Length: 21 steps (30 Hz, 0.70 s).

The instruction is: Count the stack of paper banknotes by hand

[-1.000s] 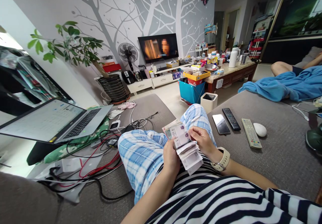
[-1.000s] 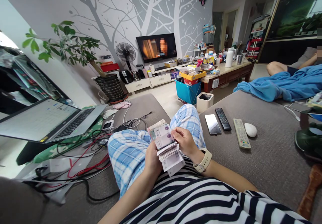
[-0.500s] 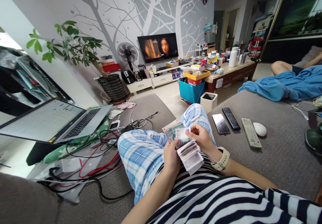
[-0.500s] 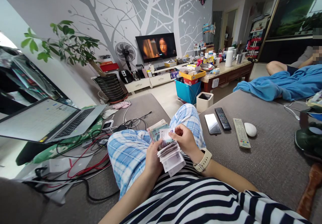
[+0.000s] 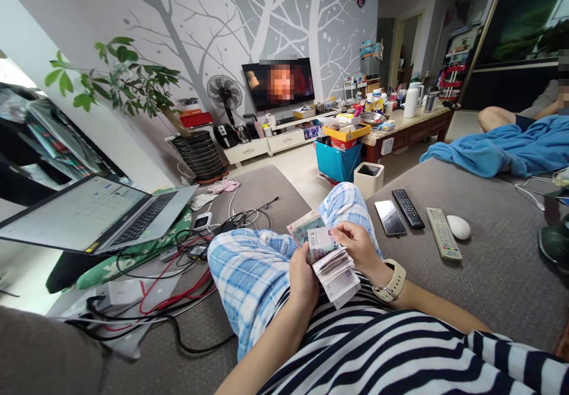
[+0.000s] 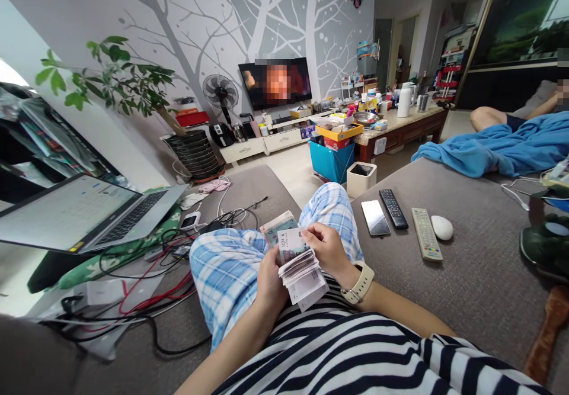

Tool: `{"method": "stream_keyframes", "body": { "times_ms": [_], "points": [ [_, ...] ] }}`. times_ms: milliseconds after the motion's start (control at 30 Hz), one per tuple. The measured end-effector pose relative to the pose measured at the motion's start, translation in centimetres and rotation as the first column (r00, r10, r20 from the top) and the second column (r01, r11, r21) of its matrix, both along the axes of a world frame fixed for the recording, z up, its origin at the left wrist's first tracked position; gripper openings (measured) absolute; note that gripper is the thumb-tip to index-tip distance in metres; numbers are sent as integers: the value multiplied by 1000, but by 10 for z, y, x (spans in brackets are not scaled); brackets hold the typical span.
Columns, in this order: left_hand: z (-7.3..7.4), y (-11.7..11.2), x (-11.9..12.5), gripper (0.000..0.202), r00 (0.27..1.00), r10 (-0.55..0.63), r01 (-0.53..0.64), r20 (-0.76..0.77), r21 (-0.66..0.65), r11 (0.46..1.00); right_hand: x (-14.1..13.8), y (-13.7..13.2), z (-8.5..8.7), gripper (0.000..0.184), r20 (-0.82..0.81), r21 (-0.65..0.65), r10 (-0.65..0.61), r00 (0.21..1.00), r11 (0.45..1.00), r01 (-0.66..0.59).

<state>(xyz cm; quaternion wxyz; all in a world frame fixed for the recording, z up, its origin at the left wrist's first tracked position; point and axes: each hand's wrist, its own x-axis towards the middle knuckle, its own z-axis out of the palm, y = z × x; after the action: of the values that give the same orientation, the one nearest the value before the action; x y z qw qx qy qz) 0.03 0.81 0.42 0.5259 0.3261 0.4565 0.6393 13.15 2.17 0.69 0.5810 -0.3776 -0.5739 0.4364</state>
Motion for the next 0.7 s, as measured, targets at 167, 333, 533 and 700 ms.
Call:
{"method": "stream_keyframes", "body": {
  "times_ms": [167, 333, 533, 700],
  "points": [
    [0, 0, -2, 21, 997, -5, 6, -73, 25, 1000, 0, -1, 0, 27, -24, 7, 21, 1000, 1000, -21],
    [3, -1, -1, 18, 999, 15, -14, -41, 18, 1000, -1, 0, 0, 26, -39, 0, 19, 999, 1000, -19],
    [4, -1, -3, 15, 998, 30, -30, -57, -1, 1000, -1, 0, 1, 27, -54, 6, 28, 998, 1000, -28],
    [-4, 3, -1, 20, 996, -14, 16, 85, -21, 1000, 0, 1, -2, 33, -78, 0, 30, 996, 1000, -30]
  ]
}}
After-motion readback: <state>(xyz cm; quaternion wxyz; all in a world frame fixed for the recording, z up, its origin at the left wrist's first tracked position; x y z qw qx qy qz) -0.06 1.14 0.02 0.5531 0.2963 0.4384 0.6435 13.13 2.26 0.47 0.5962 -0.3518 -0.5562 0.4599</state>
